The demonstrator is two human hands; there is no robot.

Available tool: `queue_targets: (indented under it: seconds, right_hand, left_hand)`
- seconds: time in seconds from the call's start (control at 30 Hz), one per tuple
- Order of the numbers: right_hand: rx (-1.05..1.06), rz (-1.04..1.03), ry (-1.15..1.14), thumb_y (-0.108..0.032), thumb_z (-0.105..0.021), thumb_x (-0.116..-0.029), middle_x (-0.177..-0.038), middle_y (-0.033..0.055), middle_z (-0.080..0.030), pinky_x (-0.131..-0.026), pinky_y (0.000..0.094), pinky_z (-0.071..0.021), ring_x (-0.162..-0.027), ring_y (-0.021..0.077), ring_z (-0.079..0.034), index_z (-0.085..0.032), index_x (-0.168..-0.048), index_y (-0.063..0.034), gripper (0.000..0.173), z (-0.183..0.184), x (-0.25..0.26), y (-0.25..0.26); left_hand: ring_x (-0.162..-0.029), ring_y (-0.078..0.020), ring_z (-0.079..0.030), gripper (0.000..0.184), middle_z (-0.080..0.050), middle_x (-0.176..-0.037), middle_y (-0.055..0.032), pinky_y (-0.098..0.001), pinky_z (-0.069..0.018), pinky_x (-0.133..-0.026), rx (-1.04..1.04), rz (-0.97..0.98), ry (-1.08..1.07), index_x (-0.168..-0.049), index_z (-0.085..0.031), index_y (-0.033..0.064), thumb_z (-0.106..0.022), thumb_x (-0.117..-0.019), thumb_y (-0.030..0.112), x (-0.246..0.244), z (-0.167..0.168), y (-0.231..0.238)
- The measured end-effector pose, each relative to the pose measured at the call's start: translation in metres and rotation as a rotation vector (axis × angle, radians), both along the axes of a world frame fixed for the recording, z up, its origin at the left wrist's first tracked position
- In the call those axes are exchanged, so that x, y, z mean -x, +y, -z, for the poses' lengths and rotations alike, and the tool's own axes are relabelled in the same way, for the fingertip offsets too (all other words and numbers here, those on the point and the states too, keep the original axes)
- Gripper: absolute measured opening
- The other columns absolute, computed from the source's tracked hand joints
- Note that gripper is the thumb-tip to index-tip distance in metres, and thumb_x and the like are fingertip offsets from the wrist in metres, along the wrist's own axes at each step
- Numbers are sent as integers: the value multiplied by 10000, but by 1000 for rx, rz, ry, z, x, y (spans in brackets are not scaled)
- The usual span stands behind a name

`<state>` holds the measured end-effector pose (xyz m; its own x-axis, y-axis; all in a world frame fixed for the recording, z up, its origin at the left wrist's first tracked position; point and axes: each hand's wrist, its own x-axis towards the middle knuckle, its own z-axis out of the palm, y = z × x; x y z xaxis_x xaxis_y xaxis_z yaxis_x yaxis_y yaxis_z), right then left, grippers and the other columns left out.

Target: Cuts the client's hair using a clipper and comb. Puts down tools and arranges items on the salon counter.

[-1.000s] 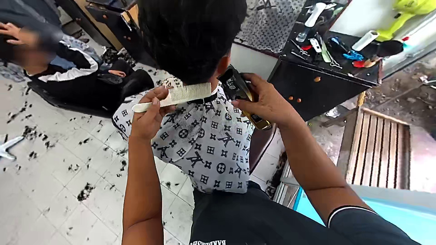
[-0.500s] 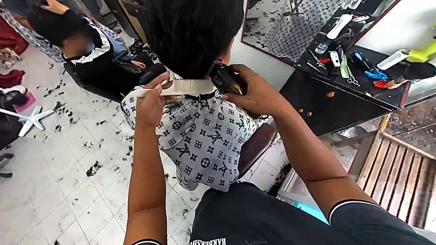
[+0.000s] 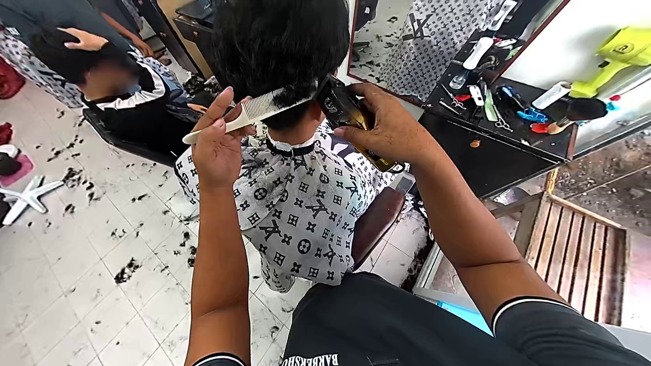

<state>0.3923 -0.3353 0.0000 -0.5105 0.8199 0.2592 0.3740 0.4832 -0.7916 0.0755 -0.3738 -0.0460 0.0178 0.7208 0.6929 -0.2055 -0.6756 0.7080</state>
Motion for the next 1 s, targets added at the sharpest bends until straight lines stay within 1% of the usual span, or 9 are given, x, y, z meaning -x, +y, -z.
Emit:
queue_targets:
  seconds: [0.17,0.4,0.6,0.67,0.73,0.8,0.87,0.93,1.0]
  right_hand:
    - [-78,-2,-50,-313,-775,-897,-1176,95,-684,-900,315,-566,-993,126,-682,-437,-1474,-67,712,-6,8,-12]
    - [-165,-3,-186,-342,-755,-912,-1201,127,-672,-923,414,-555,-1037,210,-675,-421,-1499,-66,730,-19,26,-26]
    - [-295,-26,-310,-309,-757,-914,-1273,169,-641,-942,488,-548,-1106,296,-666,-407,-1509,-24,747,-20,46,-34]
    - [-311,-35,-337,-287,-762,-904,-1234,175,-650,-896,513,-559,-1055,316,-677,-417,-1502,-27,737,-12,45,-35]
    - [-237,-49,-333,-288,-769,-901,-1219,165,-668,-901,526,-559,-1042,308,-685,-421,-1503,-48,736,-2,38,-35]
    - [-109,-48,-300,-294,-782,-895,-1181,145,-687,-899,509,-564,-1014,277,-693,-436,-1495,-81,725,9,28,-34]
    - [12,-32,-239,-300,-797,-887,-1157,145,-687,-880,501,-569,-981,259,-693,-439,-1494,-107,731,19,19,-31]
    - [65,-19,-162,-311,-794,-881,-1157,127,-686,-868,450,-579,-967,213,-690,-448,-1488,-116,725,28,12,-28]
    - [81,-7,-113,-323,-786,-884,-1171,118,-683,-865,406,-585,-971,184,-689,-449,-1490,-106,727,31,8,-25]
  left_hand:
    - [-1045,-114,-691,376,-706,-1263,-1,-280,-569,-870,-24,19,10,-1316,-680,137,-484,-1012,238,0,1,-2]
    - [-1058,-122,-690,379,-702,-1279,-22,-282,-571,-864,-53,24,45,-1323,-674,106,-464,-1028,219,1,0,-2]
    - [-1076,-111,-696,362,-711,-1280,-8,-285,-577,-870,-117,-16,103,-1306,-686,119,-466,-1046,243,1,0,-3]
    - [-1032,-116,-695,341,-698,-1284,-8,-274,-580,-809,-153,-33,38,-1326,-647,126,-500,-1047,255,-7,-12,-11]
    - [-1006,-139,-715,274,-704,-1292,-34,-269,-579,-750,-165,-46,-125,-1301,-523,156,-465,-1033,172,-16,-30,-22]
    - [-867,-94,-713,238,-749,-1108,11,-227,-569,-683,-87,-142,-293,-1232,-458,179,-330,-1042,117,-24,-44,-31]
    - [-862,-45,-697,247,-737,-1021,92,-212,-565,-747,116,-265,-320,-1254,-439,221,-227,-1130,250,-30,-45,-31]
    - [-881,-74,-723,232,-733,-1011,66,-231,-597,-775,290,-350,-308,-1294,-419,194,-291,-1141,314,-32,-26,-19]
    - [-844,-125,-746,160,-745,-968,15,-272,-623,-751,323,-367,-279,-1250,-422,162,-392,-1123,255,-27,6,-7]
